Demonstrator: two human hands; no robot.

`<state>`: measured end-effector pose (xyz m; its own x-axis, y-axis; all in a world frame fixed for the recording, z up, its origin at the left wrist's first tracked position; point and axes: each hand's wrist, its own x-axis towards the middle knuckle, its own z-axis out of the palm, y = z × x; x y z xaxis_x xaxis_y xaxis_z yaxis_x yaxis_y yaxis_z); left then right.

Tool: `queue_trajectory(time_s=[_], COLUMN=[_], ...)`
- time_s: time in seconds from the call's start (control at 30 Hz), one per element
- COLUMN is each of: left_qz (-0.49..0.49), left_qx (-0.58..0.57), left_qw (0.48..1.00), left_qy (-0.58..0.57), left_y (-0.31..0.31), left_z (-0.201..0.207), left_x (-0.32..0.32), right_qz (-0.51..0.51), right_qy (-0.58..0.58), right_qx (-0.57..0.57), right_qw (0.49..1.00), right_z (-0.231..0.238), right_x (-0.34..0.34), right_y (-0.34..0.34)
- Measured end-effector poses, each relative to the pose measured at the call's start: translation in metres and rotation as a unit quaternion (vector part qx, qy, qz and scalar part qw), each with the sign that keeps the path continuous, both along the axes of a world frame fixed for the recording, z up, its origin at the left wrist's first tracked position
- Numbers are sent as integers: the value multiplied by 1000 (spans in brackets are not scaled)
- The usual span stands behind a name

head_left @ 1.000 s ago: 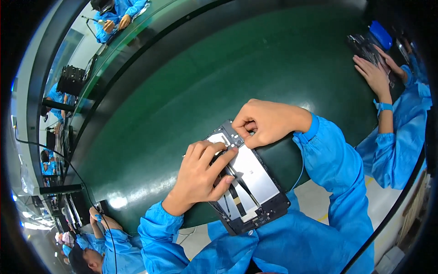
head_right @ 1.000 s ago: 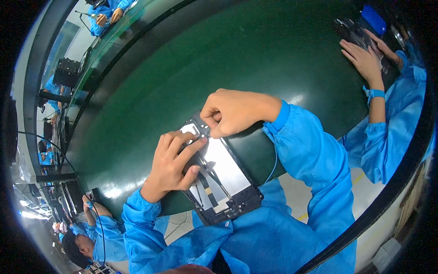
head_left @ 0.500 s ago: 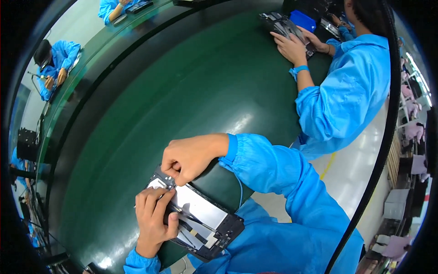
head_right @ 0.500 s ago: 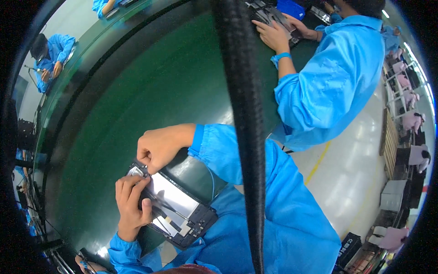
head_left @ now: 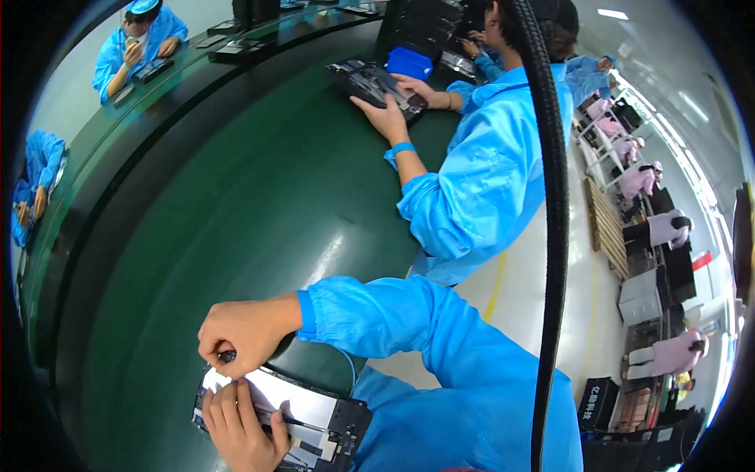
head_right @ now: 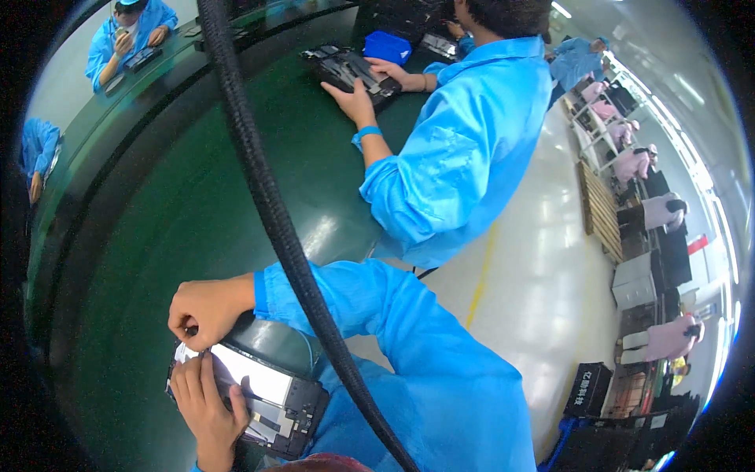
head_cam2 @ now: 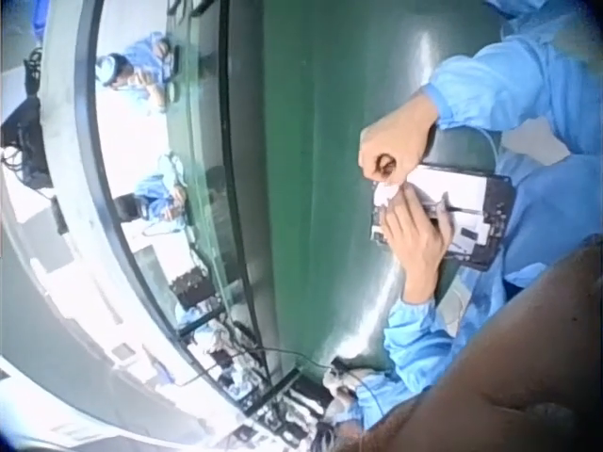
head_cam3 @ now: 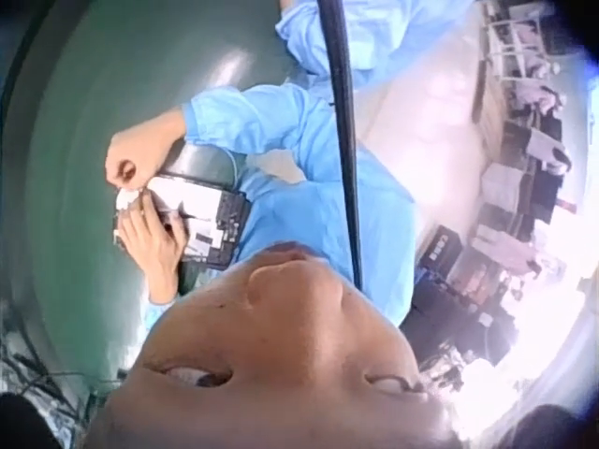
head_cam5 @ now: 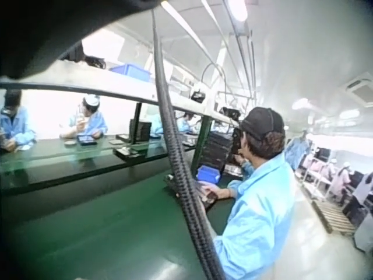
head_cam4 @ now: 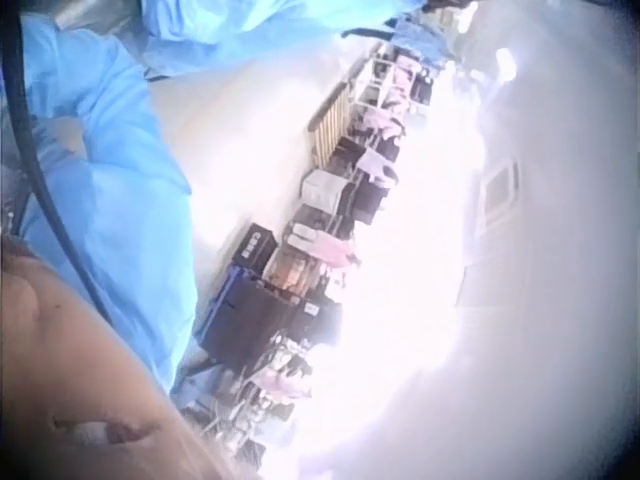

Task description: The person assembles the internal components of a tablet device by hand, inserting a circuit board, an internal ribbon cable, and a battery compartment into a tablet chassis, using tweezers to manipulate the smaller parts.

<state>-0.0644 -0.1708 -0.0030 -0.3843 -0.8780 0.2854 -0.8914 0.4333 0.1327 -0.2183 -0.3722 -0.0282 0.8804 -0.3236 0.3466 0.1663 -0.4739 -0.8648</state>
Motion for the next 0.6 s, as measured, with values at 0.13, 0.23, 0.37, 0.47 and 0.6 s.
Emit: queue_trajectory(time_s=[0.13,0.23,0.37,0.47,0.6], left_qz=[4,-5,-13,-8,7], left_qx=[-8,5,2,-3,10], left_qw=[1000,1000,1000,1000,995], left_qy=[-15,0,-2,17,100], left_y=[0,-3,-2,2,-1], left_z=[-2,-3,-4,-1,-5], left_x=[1,1,2,2,7], right_qz=[-27,-22,-23,-12,-44], right_qy=[-9,12,-5,-22,-37], right_qx=[-25,-20,-12,-28,-68], right_qw=[999,999,1000,999,996], right_z=[-3,0,-4,-8,-20], right_x=[4,-1,1,7,12], right_y=[3,1,4,8,7])
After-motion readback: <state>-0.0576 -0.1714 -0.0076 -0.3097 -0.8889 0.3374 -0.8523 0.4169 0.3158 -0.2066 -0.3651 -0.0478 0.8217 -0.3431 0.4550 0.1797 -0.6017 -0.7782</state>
